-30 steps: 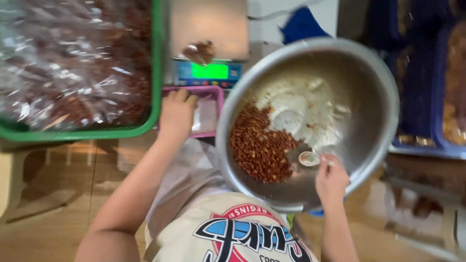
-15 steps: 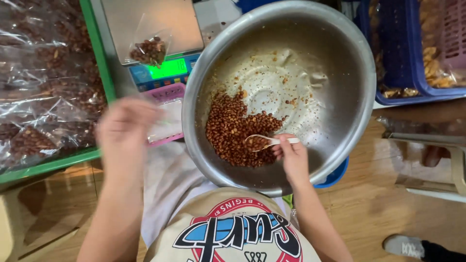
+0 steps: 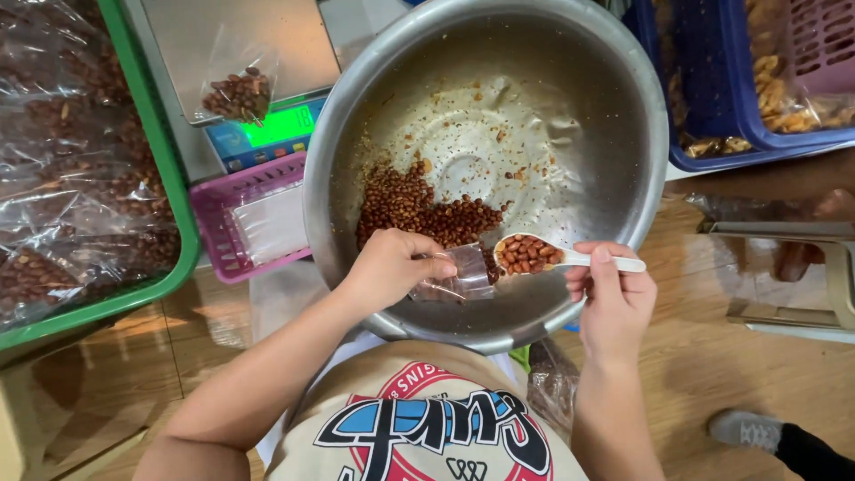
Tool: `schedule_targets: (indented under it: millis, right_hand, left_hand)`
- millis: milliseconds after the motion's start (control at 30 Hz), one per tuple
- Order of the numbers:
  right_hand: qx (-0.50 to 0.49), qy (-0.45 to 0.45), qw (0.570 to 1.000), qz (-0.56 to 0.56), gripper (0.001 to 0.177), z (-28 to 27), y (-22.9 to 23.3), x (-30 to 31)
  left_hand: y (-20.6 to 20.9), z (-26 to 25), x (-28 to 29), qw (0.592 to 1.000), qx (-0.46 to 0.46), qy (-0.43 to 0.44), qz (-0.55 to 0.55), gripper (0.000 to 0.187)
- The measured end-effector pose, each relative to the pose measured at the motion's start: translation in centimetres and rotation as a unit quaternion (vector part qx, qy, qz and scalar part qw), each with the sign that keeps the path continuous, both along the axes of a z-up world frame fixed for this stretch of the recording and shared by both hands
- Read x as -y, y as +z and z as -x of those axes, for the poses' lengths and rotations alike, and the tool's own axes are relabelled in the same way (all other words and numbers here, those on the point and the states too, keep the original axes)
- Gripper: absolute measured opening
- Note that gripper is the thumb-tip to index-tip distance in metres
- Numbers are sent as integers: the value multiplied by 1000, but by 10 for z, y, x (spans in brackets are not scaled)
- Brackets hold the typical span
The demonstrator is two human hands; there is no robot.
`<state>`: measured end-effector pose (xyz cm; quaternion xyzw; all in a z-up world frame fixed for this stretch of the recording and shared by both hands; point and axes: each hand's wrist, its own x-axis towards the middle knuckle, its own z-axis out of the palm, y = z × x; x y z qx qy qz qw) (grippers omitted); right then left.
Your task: The person scoops roasted peanuts from a large metal bowl into small plastic bags, weighs each bag on a digital scale, and places the filled bags into a green plastic tray.
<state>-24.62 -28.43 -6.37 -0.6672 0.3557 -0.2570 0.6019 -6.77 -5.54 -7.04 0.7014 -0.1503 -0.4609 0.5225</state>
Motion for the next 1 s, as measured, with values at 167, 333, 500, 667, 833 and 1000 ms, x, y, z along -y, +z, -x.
schedule_targets:
  millis: [167, 333, 500, 667, 833, 1000]
  right_hand:
    - [-75, 88, 991, 73, 12, -9, -1, -22]
    - [124, 308, 845, 419, 23, -8, 5, -24]
    - [201, 135, 860, 448, 23, -1, 2, -5]
    - [159, 50, 927, 336, 32, -4, -12, -7]
    - [26, 90, 967, 236, 14, 3, -34, -17]
    - [-97, 136, 948, 273, 18, -13, -41, -41]
  left_hand:
    - [2, 12, 9, 997, 67, -34, 31, 28]
    - [-28, 29, 22, 988, 23, 2, 156, 76]
    - [-4, 29, 13, 967, 56, 111, 222, 19]
    - [52, -66, -49, 930, 217, 110, 274, 50]
    - [16, -217, -96, 928, 301, 220, -24, 22]
    - [-44, -278, -96, 886, 345, 225, -212, 29]
